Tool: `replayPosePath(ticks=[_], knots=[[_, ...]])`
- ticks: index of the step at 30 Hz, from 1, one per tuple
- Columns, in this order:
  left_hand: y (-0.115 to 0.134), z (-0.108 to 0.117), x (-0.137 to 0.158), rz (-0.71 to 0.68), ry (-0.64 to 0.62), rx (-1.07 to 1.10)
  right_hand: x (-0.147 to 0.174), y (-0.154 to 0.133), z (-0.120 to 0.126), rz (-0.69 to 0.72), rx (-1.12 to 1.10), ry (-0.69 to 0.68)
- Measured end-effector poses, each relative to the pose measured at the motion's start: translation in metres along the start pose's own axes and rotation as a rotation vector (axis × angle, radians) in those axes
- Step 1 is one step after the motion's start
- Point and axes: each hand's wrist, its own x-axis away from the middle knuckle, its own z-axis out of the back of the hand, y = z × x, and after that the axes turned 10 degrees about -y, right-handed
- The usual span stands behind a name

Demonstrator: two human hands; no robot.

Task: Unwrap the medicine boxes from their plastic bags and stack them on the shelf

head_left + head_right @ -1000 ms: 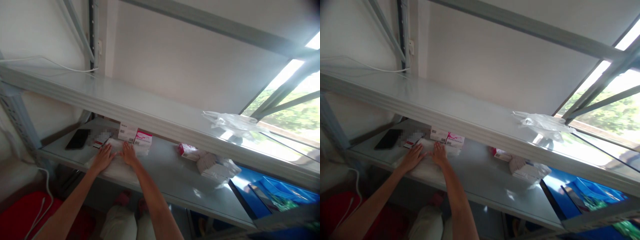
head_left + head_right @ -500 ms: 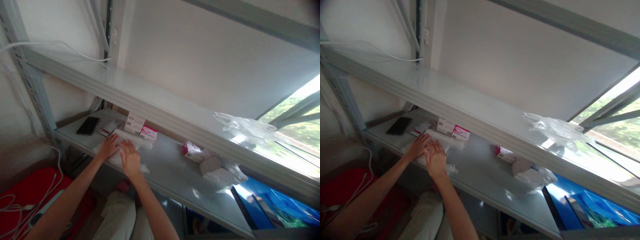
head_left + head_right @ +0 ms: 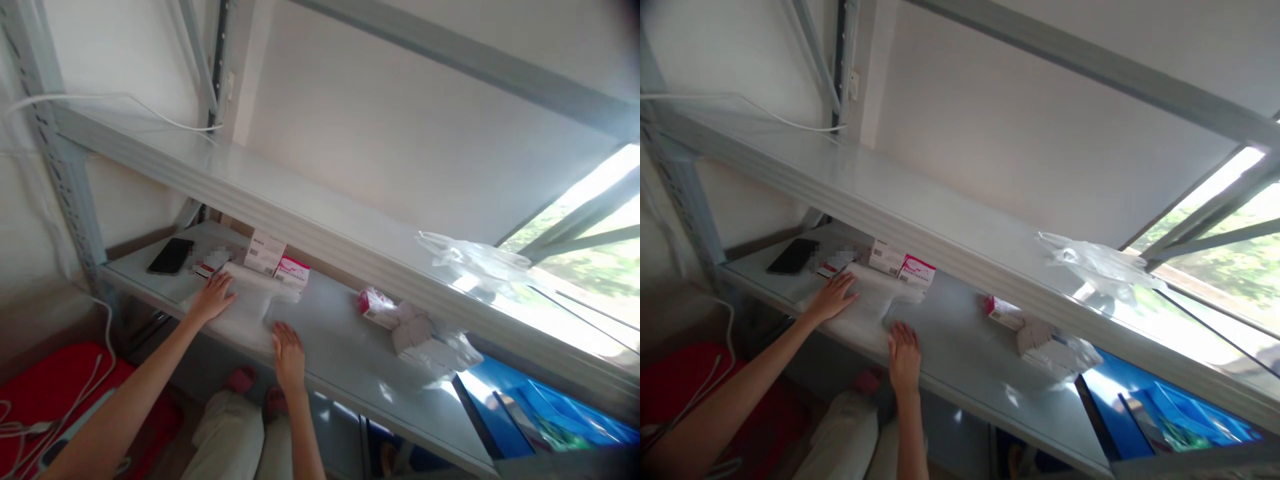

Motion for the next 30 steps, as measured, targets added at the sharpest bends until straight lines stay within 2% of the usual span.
replayPosePath(ticks=[4, 11, 15, 20, 22, 25, 28, 30], knots=[[-0.003, -0.002, -0.002, -0.007, -0.019, -0.025, 0.013, 0.018, 0.001, -0.111, 0.008, 0.077], [-0.001, 0.0, -0.003, -0.038, 0.006, 0.004, 0.021, 0.016, 0.0, -0.09, 0.033, 0.101], [0.004, 0.02, -0.002, -0.146, 0.182, 0.101, 0.02, 0.01, 0.001, -0.127, -0.017, 0.146], [0.018, 0.062, 0.012, -0.195, 0.421, 0.142, 0.021, 0.009, 0.005, -0.139, -0.166, 0.183], [0.035, 0.076, 0.021, -0.215, 0.457, 0.153, 0.021, 0.013, 0.006, -0.141, -0.33, 0.215], [0.075, 0.083, 0.032, -0.275, 0.433, 0.176, 0.023, 0.026, 0.006, -0.161, -0.625, 0.322], [0.126, 0.075, 0.034, -0.426, 0.327, 0.216, 0.027, 0.046, 0.008, -0.167, -0.769, 0.41], [0.162, 0.064, 0.029, -0.537, 0.229, 0.249, 0.032, 0.063, 0.017, -0.155, -0.774, 0.4]])
